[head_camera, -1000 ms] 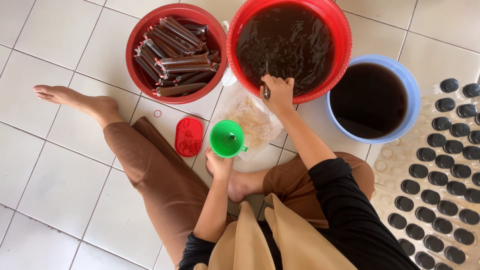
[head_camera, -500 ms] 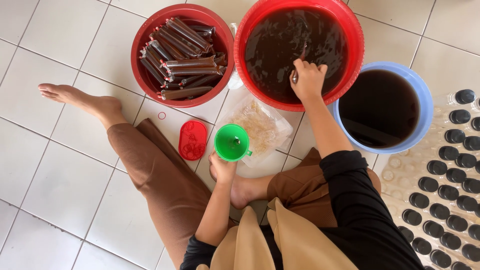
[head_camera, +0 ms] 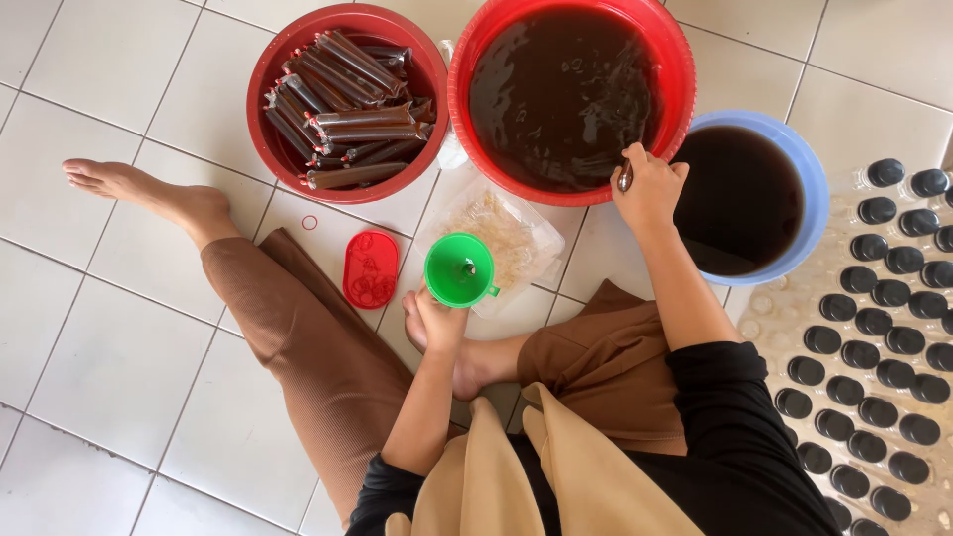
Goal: Filling small plastic bags with liquid using a funnel and ladle, then tying them with rubber bands
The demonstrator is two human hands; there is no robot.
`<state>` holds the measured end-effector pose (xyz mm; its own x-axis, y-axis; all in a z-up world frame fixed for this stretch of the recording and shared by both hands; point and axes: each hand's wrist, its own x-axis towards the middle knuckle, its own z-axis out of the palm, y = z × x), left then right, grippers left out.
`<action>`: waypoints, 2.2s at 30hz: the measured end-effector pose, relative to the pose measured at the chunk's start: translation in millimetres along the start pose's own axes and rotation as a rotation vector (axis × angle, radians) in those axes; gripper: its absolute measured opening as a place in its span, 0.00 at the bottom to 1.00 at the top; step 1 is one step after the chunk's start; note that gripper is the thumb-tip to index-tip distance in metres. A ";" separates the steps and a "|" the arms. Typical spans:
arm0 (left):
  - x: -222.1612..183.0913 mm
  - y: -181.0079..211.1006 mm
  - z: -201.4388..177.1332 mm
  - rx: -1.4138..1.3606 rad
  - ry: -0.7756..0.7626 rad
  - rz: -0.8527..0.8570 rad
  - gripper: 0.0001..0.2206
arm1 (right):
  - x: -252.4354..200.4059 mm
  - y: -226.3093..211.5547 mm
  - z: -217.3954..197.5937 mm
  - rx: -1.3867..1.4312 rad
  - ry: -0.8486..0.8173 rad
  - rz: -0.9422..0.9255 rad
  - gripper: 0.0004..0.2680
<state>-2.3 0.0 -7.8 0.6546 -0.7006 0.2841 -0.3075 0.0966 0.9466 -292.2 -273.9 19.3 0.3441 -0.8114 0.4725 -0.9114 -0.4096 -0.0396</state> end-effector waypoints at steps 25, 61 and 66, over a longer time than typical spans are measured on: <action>-9.3 20.7 -8.7 -0.003 -0.021 0.054 0.07 | -35.9 -99.6 -76.7 0.949 -0.056 0.354 0.08; 103.8 -14.1 73.8 0.310 -0.144 -0.188 0.10 | -22.4 -41.3 -77.1 1.366 0.301 0.556 0.04; 92.9 -6.5 84.5 0.324 -0.198 -0.286 0.14 | -23.6 -33.1 -66.1 1.538 0.334 0.549 0.04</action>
<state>2.1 -125.5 -0.4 0.6101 -0.7910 -0.0451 -0.3542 -0.3232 0.8776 -285.1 -213.5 67.7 -0.1652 -0.9523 0.2567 0.2279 -0.2901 -0.9295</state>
